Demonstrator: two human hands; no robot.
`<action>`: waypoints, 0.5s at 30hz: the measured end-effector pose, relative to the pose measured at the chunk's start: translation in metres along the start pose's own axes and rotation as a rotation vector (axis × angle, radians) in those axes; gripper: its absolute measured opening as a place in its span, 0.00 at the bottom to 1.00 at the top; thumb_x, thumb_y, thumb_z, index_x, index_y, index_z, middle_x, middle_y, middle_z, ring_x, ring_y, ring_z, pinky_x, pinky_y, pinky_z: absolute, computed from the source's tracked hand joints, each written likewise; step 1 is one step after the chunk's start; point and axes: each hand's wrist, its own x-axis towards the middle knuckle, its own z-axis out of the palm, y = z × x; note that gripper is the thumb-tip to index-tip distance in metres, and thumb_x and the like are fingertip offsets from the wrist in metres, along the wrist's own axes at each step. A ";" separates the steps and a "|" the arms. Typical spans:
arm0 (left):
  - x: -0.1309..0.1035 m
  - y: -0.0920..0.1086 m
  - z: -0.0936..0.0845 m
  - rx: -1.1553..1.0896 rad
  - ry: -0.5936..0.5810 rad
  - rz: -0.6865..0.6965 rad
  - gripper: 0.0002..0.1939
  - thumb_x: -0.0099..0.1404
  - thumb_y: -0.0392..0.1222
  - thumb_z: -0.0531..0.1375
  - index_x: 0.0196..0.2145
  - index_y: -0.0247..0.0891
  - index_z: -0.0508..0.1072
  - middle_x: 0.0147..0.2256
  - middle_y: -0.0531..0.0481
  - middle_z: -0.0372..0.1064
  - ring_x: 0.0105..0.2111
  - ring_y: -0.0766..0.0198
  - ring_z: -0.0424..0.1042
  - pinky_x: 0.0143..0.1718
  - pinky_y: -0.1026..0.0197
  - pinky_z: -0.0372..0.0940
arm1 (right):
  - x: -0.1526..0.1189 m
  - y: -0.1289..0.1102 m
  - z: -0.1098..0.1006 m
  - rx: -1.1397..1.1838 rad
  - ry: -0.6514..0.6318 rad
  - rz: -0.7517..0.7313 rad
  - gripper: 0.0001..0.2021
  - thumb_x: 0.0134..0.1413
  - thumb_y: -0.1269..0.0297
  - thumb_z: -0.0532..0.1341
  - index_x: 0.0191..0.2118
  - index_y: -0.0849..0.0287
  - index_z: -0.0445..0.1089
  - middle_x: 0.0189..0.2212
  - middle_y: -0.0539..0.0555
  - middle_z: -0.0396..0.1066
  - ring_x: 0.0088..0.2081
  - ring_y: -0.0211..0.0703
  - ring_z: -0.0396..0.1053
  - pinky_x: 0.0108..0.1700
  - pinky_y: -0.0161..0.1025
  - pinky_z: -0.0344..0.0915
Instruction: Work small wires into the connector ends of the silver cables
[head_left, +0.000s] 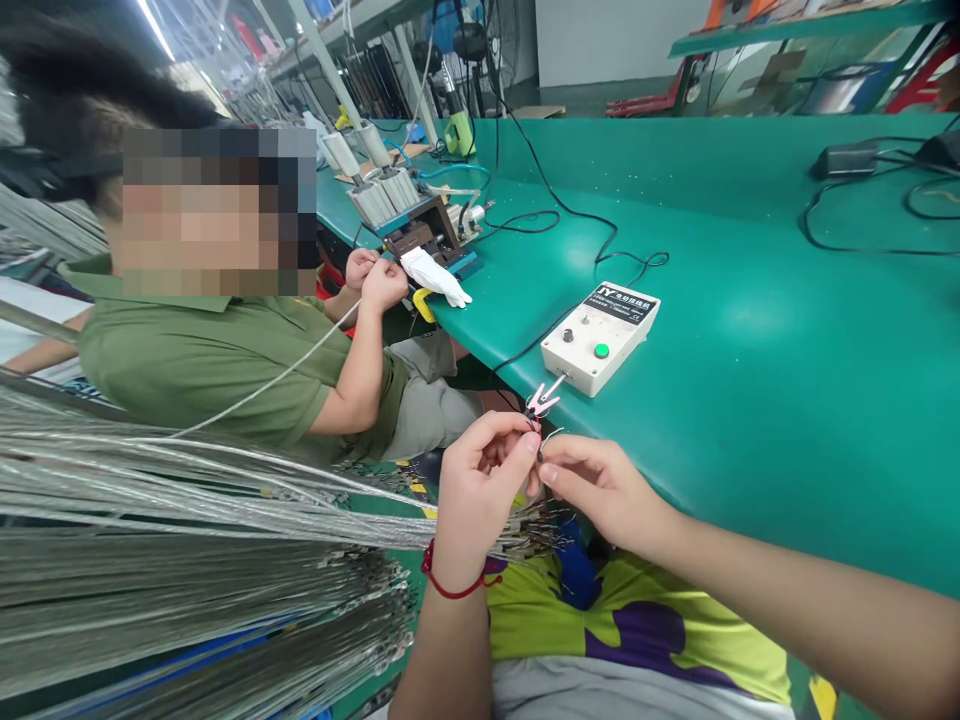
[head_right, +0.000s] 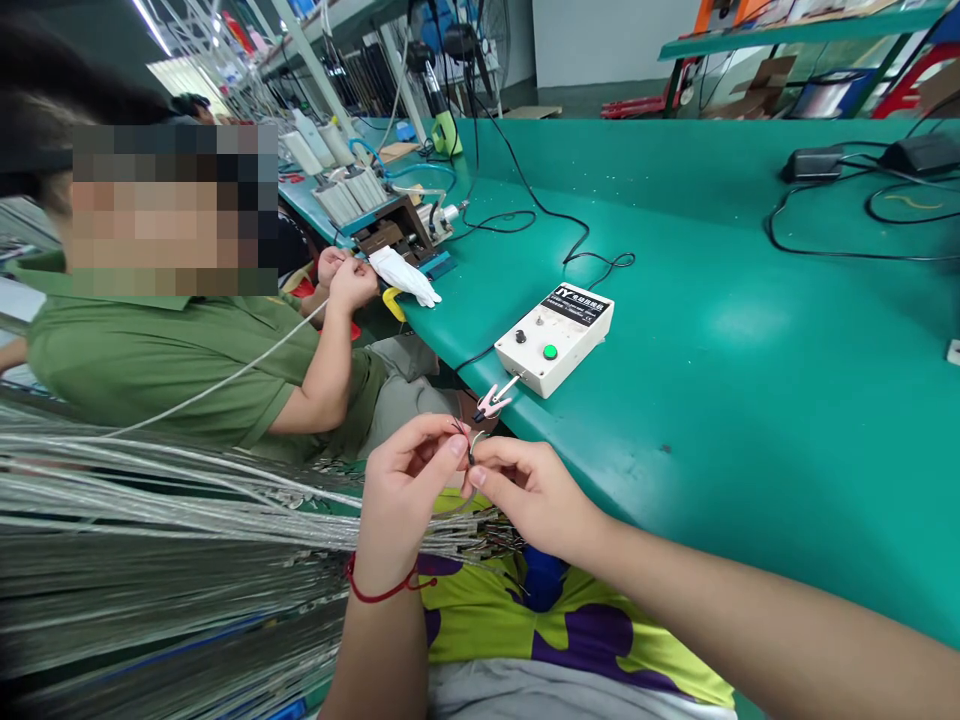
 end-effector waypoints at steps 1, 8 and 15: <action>0.001 0.001 0.000 0.012 0.012 0.011 0.03 0.72 0.40 0.66 0.39 0.40 0.79 0.28 0.54 0.73 0.22 0.68 0.71 0.25 0.66 0.66 | 0.000 0.001 0.000 0.000 0.002 0.001 0.13 0.70 0.55 0.66 0.38 0.58 0.77 0.34 0.53 0.77 0.37 0.43 0.72 0.42 0.41 0.66; 0.001 0.000 0.000 0.122 0.077 0.064 0.05 0.71 0.40 0.68 0.35 0.39 0.82 0.31 0.52 0.76 0.28 0.66 0.73 0.29 0.66 0.67 | 0.001 0.006 0.001 0.033 0.070 0.011 0.11 0.65 0.54 0.70 0.43 0.57 0.79 0.34 0.53 0.79 0.37 0.44 0.74 0.42 0.42 0.70; 0.001 0.003 0.002 0.114 0.040 0.034 0.09 0.74 0.42 0.65 0.37 0.40 0.85 0.33 0.49 0.78 0.31 0.63 0.75 0.33 0.63 0.69 | 0.005 -0.001 0.001 0.030 0.109 -0.030 0.15 0.65 0.51 0.70 0.33 0.56 0.80 0.31 0.54 0.79 0.31 0.41 0.71 0.33 0.38 0.69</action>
